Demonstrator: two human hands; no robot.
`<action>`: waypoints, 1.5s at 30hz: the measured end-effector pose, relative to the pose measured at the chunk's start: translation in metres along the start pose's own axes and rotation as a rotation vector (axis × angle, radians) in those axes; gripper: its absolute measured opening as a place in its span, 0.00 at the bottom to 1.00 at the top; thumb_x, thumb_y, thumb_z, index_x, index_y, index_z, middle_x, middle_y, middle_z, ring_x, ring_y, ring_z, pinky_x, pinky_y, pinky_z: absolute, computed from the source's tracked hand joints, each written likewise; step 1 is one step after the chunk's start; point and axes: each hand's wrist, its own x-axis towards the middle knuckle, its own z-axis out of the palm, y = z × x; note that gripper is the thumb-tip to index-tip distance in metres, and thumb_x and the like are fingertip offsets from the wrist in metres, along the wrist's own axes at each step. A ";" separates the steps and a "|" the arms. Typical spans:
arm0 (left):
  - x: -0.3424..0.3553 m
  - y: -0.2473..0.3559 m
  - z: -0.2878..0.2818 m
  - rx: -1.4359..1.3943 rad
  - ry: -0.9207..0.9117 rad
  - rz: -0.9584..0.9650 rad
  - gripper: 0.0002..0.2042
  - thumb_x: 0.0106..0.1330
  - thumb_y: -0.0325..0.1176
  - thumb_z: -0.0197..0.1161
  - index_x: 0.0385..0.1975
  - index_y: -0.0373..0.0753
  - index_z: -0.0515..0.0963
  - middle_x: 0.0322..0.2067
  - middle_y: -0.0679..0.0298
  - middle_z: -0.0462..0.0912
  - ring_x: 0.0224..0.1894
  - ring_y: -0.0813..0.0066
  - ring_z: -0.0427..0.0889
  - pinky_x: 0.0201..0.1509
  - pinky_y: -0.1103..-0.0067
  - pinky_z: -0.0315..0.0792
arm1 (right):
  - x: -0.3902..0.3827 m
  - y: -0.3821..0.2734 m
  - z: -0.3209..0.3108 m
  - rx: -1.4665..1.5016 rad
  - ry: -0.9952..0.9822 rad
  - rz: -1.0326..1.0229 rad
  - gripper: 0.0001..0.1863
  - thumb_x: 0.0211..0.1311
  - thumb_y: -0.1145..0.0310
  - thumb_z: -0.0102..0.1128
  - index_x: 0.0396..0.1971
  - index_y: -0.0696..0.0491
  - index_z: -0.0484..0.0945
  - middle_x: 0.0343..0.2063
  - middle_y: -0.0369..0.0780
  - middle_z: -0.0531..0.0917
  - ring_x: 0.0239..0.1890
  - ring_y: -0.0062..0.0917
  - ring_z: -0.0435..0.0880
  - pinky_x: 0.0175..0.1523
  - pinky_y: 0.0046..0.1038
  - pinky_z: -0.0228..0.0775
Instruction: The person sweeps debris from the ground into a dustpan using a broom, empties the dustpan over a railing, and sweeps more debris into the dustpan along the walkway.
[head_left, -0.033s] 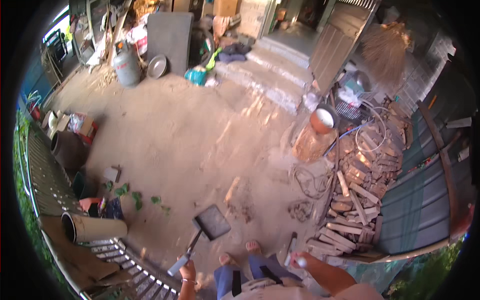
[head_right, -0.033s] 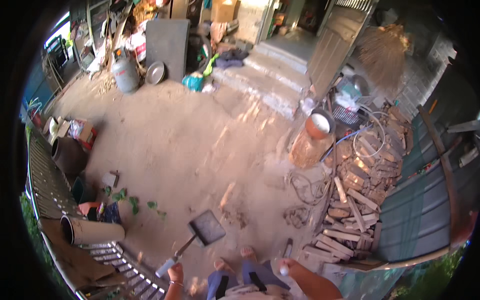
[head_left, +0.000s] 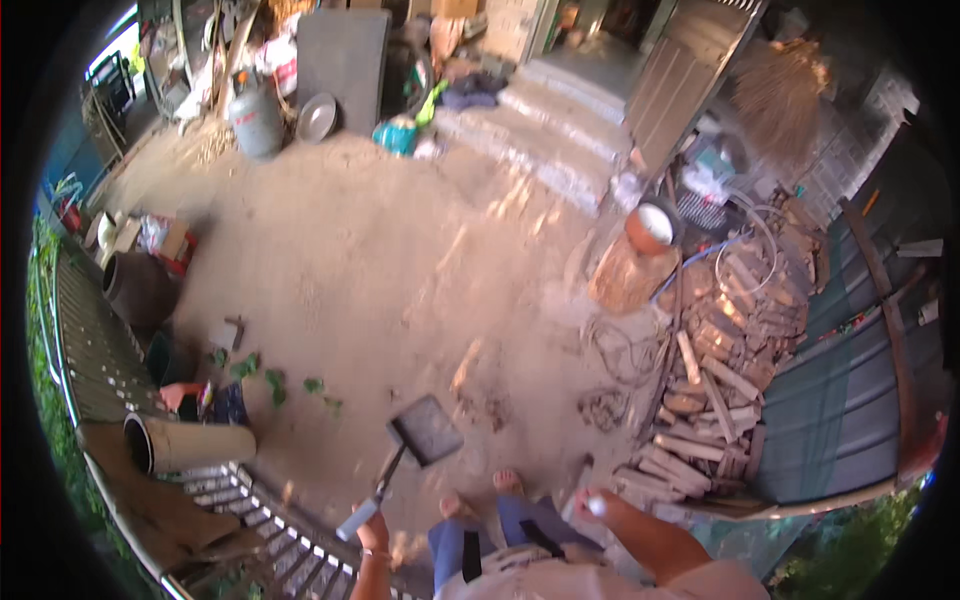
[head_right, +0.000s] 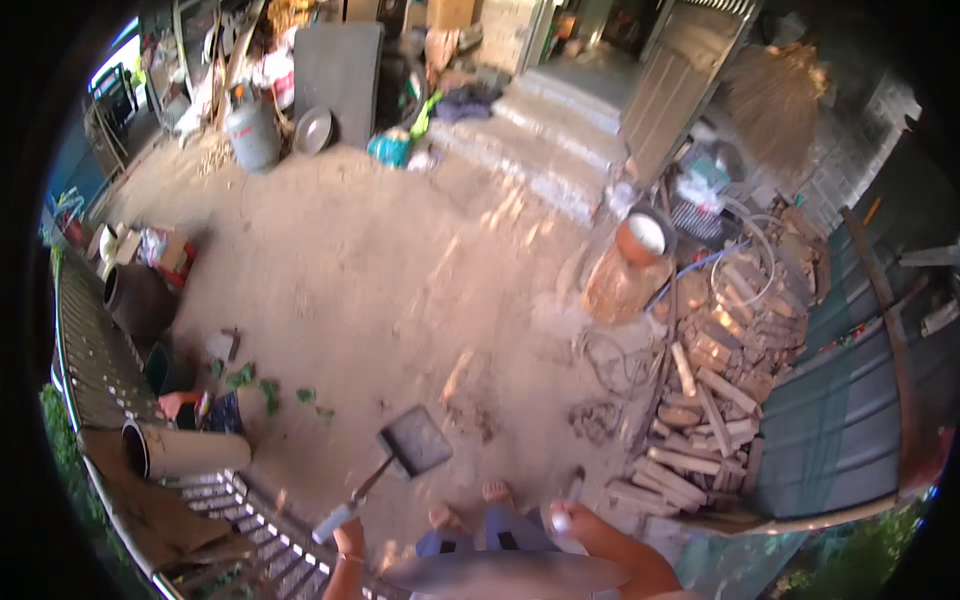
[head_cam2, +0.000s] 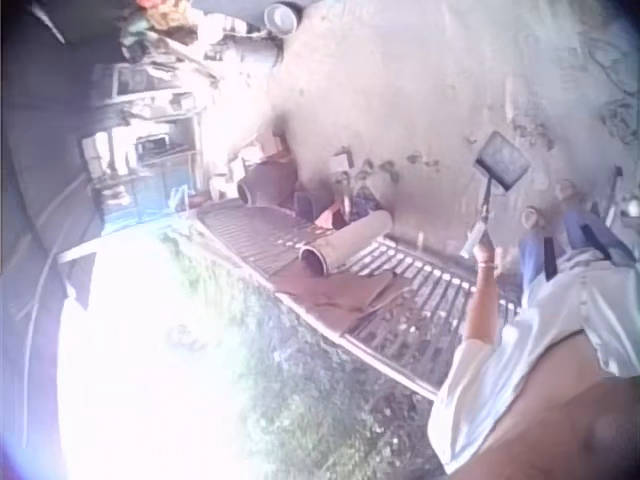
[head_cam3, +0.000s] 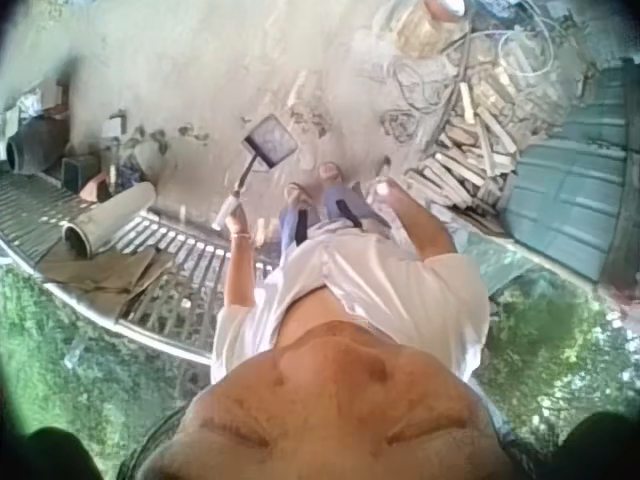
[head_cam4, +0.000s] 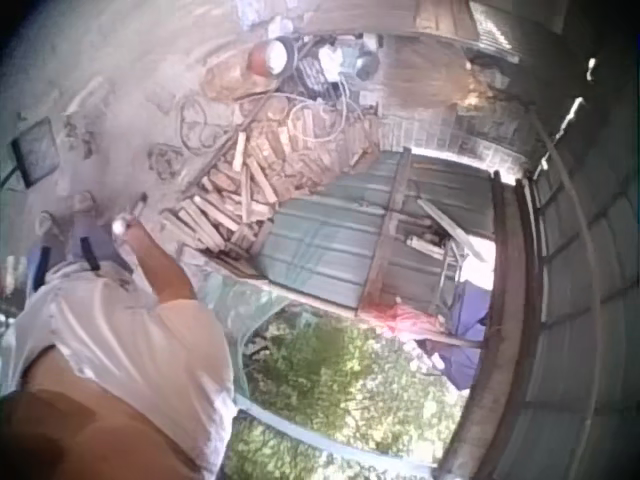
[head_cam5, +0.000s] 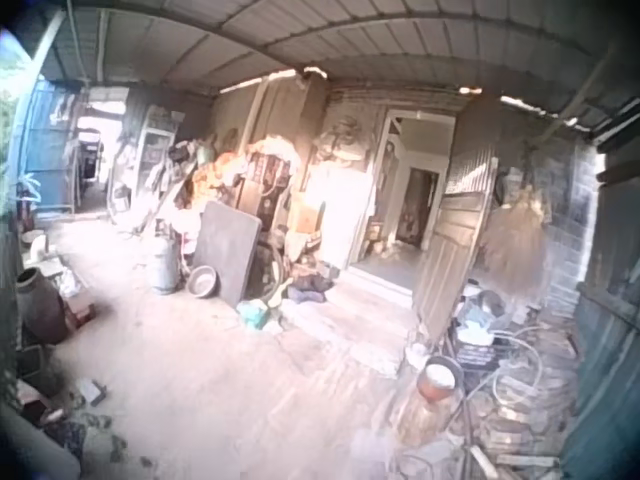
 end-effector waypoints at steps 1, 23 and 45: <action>-0.007 0.004 -0.022 -0.500 -0.023 -0.405 0.12 0.49 0.25 0.56 0.33 0.38 0.64 0.27 0.66 0.70 0.29 0.78 0.70 0.29 0.82 0.68 | 0.018 -0.002 0.015 0.142 -0.157 -0.032 0.05 0.43 0.69 0.54 0.16 0.51 0.68 0.12 0.37 0.70 0.14 0.23 0.69 0.18 0.26 0.61; -0.023 0.198 0.095 1.641 -0.248 0.005 0.17 0.48 0.44 0.60 0.34 0.43 0.70 0.30 0.60 0.78 0.33 0.61 0.77 0.34 0.71 0.68 | -0.043 -0.154 0.115 -0.061 0.070 0.370 0.08 0.49 0.73 0.46 0.14 0.52 0.62 0.11 0.32 0.65 0.12 0.14 0.64 0.16 0.15 0.53; -0.013 0.185 0.110 1.640 -0.125 0.044 0.15 0.48 0.45 0.59 0.32 0.45 0.71 0.23 0.56 0.77 0.29 0.55 0.76 0.32 0.66 0.68 | -0.010 -0.188 0.084 -0.350 0.047 0.426 0.12 0.46 0.74 0.51 0.08 0.52 0.62 0.07 0.34 0.64 0.09 0.18 0.63 0.14 0.22 0.55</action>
